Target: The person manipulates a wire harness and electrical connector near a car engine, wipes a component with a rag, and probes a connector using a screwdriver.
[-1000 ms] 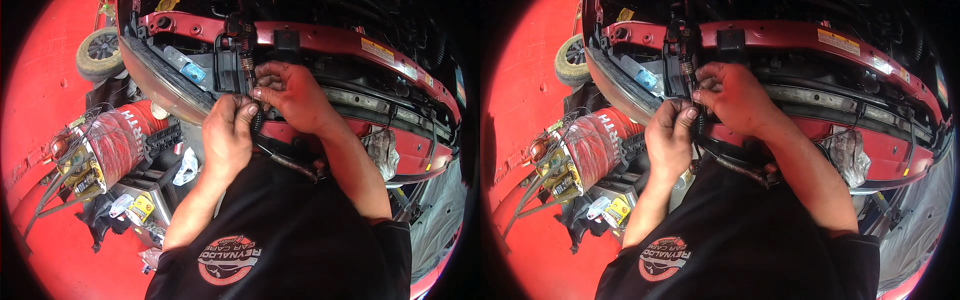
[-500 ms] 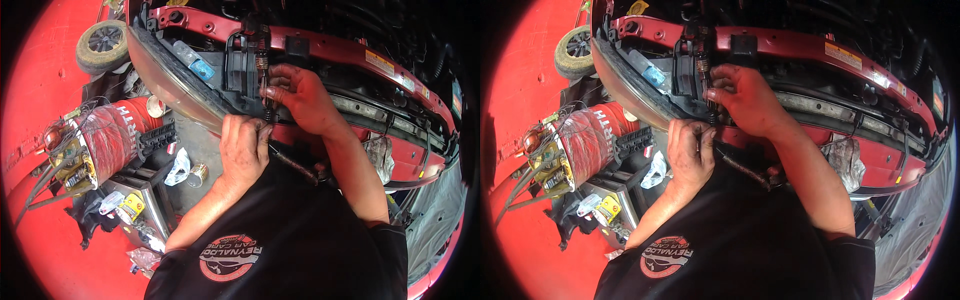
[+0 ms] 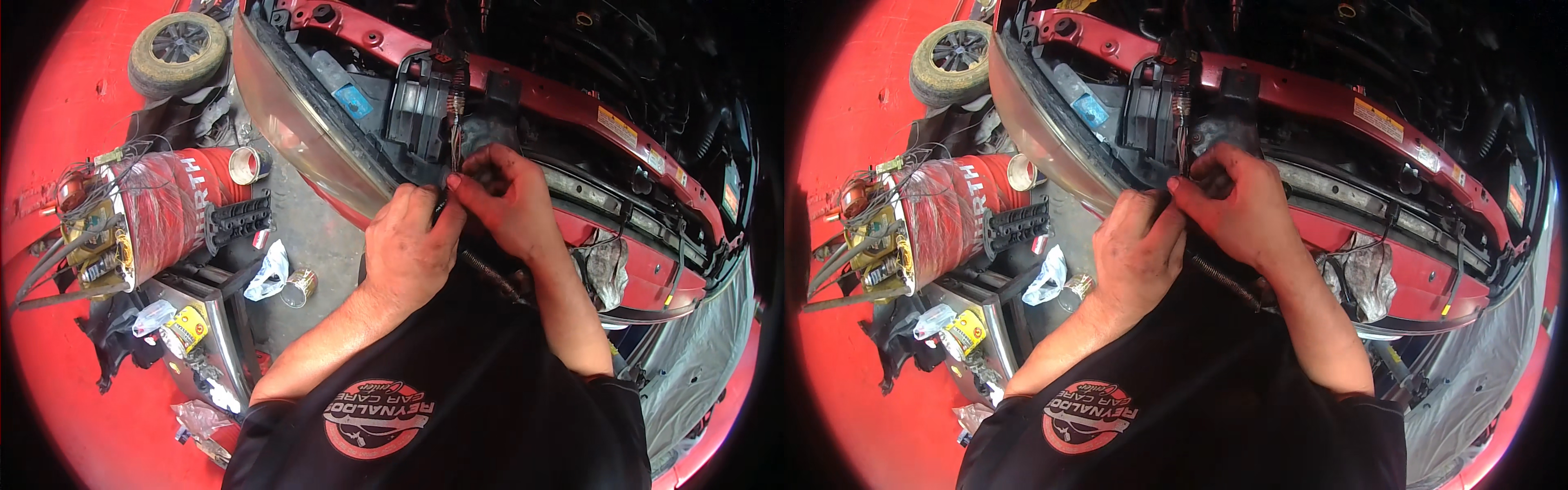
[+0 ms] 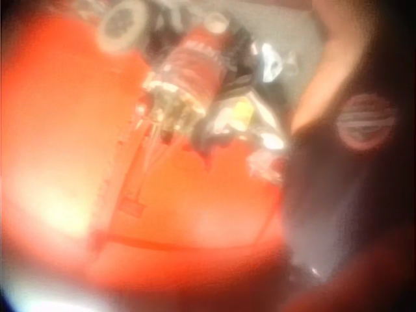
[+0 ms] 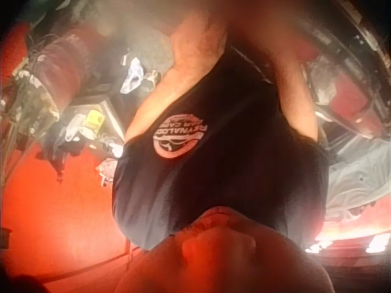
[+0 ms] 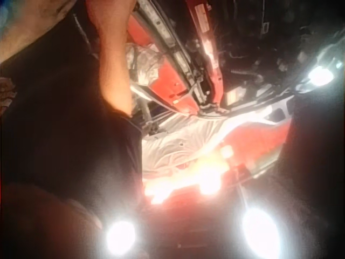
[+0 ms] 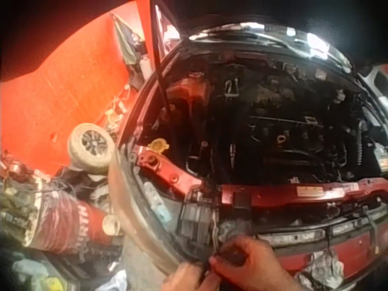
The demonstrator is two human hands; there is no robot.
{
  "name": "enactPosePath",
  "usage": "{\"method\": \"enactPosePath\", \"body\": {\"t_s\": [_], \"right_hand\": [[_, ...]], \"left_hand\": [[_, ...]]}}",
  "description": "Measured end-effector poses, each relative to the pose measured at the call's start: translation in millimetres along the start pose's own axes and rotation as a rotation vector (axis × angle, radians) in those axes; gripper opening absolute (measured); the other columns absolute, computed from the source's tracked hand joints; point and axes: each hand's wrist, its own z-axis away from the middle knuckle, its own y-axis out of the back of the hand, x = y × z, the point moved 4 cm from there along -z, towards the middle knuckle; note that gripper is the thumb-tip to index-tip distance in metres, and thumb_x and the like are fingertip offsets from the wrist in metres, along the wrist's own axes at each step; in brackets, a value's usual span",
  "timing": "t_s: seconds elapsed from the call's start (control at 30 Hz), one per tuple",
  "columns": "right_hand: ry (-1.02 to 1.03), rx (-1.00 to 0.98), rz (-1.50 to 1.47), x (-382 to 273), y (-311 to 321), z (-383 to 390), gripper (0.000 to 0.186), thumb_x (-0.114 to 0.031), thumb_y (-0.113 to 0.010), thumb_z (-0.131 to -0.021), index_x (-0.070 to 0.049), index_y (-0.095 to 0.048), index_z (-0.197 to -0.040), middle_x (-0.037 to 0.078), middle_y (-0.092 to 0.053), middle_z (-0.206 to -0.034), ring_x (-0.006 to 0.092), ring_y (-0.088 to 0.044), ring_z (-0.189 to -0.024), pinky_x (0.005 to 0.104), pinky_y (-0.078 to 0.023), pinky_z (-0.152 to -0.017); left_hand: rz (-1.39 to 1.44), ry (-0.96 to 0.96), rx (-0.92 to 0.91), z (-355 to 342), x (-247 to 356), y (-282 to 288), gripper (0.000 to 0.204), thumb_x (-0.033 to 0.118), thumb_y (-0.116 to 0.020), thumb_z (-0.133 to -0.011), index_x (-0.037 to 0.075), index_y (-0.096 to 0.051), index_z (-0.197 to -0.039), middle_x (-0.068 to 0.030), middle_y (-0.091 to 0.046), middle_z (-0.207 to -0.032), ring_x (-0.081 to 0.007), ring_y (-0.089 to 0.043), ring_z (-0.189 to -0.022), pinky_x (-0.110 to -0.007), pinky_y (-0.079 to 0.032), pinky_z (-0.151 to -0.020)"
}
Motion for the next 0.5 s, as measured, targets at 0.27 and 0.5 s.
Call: {"method": "enactPosePath", "body": {"t_s": [0.27, 0.5], "right_hand": [[-0.068, 0.034, -0.031, -4.9, 4.5, 7.8, 0.014, -0.013, -0.067, -0.087, 0.0, -0.067, -0.092, 0.004, -0.066, -0.072, 0.0072, -0.058, -0.063, 0.0241, -0.047, -0.059], [-0.237, 0.021, -0.182, -21.7, 3.3, 16.3, 0.013, -0.011, -0.066, -0.088, 0.002, -0.065, -0.089, 0.003, -0.064, -0.071, 0.0067, -0.056, -0.056, 0.0238, -0.044, -0.051]], "left_hand": [[0.008, -0.074, 0.012, -0.6, 6.3, 3.2, 0.027, 0.012, -0.065, -0.071, 0.005, -0.064, -0.097, -0.0084, -0.054, -0.091, -0.026, -0.057, -0.085, -0.037, -0.052, -0.064], [0.037, -0.157, -0.002, -2.1, 8.0, 5.7, 0.025, 0.012, -0.062, -0.073, 0.003, -0.063, -0.096, -0.0083, -0.053, -0.088, -0.0246, -0.055, -0.084, -0.036, -0.05, -0.064]]}}
